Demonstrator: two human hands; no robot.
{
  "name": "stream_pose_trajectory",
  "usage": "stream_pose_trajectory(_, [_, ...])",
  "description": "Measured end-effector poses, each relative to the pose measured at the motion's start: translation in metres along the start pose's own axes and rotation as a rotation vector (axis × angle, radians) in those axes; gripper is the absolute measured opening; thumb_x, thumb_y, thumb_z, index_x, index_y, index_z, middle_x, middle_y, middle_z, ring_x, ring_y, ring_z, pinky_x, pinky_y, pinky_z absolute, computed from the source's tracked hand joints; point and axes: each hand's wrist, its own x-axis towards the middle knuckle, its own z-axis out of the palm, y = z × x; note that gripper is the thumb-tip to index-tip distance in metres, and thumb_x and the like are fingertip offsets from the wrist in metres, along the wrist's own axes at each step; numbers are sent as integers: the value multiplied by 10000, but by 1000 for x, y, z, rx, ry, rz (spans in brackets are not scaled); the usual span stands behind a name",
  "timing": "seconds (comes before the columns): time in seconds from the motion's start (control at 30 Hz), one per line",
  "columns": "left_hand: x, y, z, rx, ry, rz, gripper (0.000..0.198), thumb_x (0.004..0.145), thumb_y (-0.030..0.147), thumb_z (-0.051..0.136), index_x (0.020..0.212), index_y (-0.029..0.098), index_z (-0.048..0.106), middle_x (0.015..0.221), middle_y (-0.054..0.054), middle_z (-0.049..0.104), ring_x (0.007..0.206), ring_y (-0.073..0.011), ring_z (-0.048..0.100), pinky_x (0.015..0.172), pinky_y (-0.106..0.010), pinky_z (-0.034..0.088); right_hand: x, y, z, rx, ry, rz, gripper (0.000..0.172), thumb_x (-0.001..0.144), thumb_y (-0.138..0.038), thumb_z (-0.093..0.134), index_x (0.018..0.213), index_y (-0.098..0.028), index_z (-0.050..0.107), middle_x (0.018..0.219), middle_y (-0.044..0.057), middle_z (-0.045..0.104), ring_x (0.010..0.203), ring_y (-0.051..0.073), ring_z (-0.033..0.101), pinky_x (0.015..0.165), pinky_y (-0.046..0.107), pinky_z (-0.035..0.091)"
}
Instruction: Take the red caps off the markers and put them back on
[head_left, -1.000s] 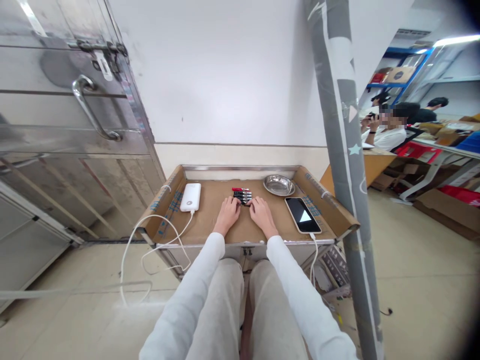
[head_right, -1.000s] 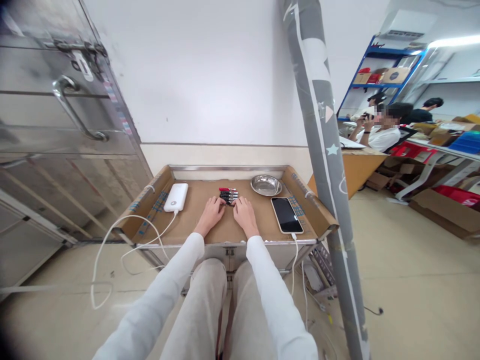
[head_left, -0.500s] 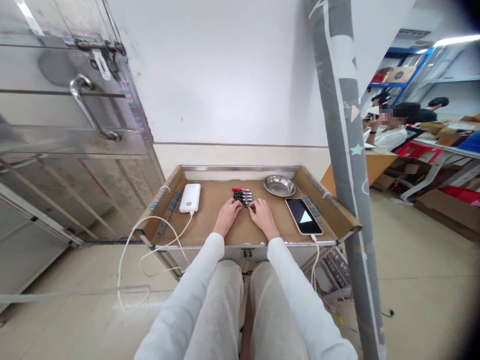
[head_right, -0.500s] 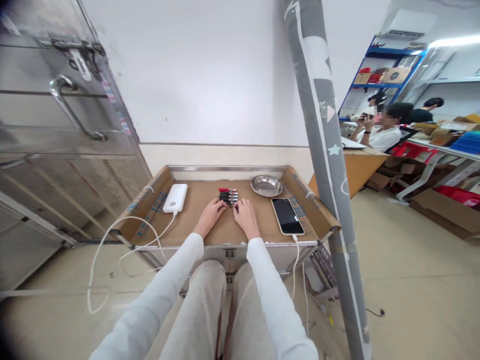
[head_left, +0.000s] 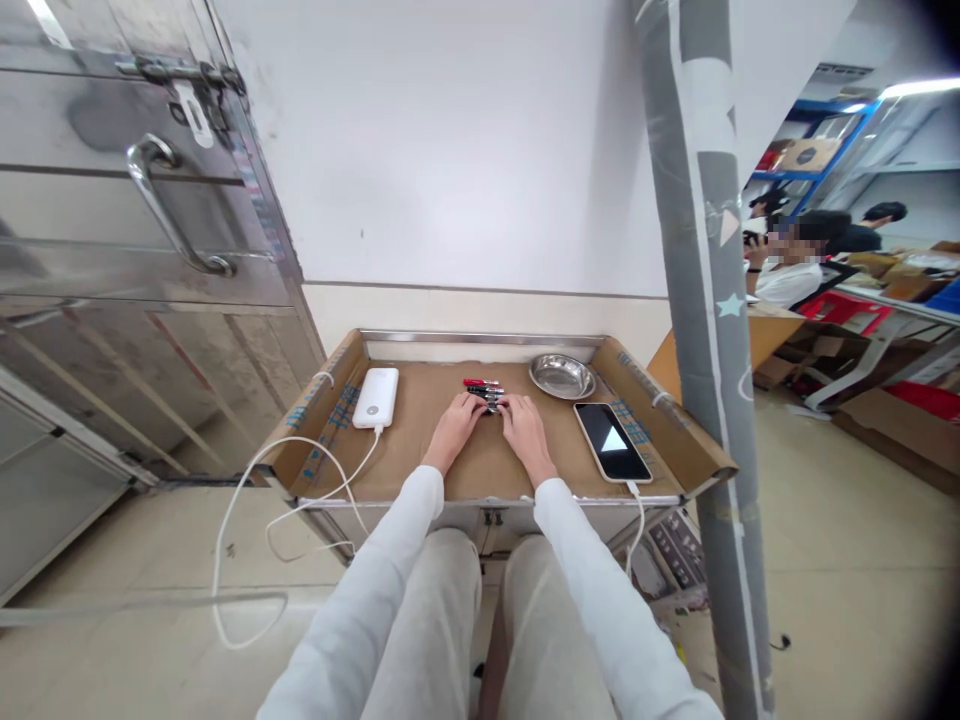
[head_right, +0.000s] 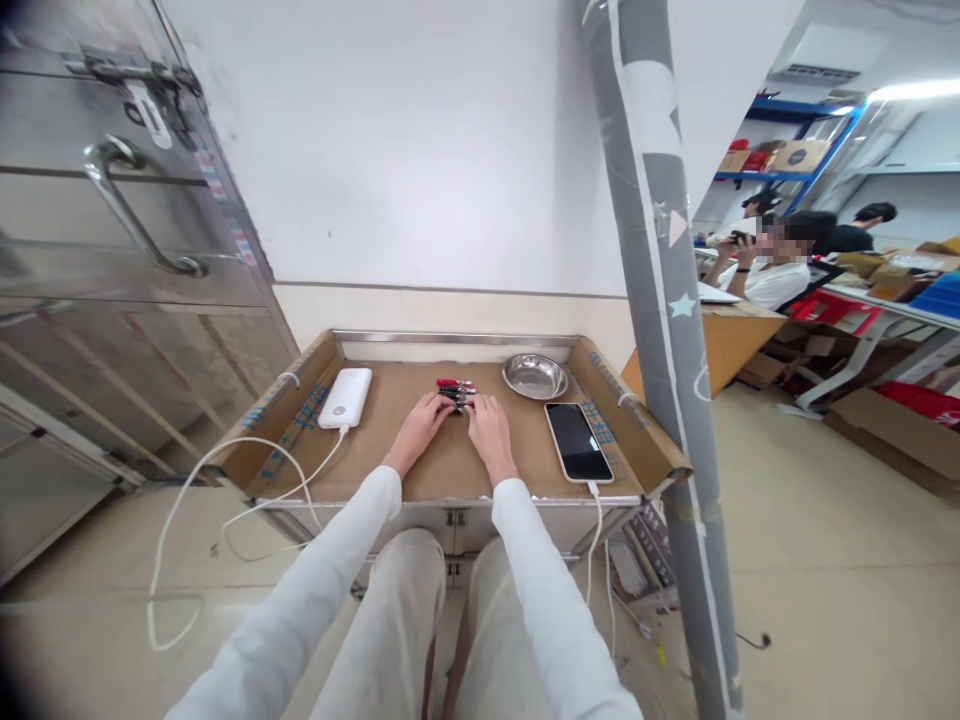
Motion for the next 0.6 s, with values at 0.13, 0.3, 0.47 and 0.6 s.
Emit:
stream_pose_trajectory(0.13, [-2,1,0,22,25,-17,154,926,222,416,954,193,564,940,-42,579,929,-162,563,877,-310,457,-1,-1,0,47,3,14,219,935,-212,359,982,-178,570,969,88,641,913,224,538,841,337,407])
stream_pose_trajectory(0.3, [-3,1,0,3,35,2,158,926,234,420,966,201,569,956,-41,582,947,-156,572,891,-303,459,-2,-2,0,85,-22,1,216,934,-212,371,996,-197,578,962,78,645,920,217,545,850,335,415])
stream_pose_trajectory(0.47, [-5,2,-1,-132,30,22,136,914,232,447,994,202,552,976,-37,606,949,-148,590,891,-302,469,-4,-2,0,133,-40,-88,219,929,-231,407,1063,-222,580,1001,48,641,935,189,545,846,309,426])
stream_pose_trajectory(0.6, [-6,1,-1,-212,-10,-21,175,905,229,465,1071,199,510,1007,-46,611,921,-143,599,882,-306,476,-4,-2,-1,22,-70,-92,241,931,-240,407,1042,-240,621,972,53,655,887,205,542,808,319,397])
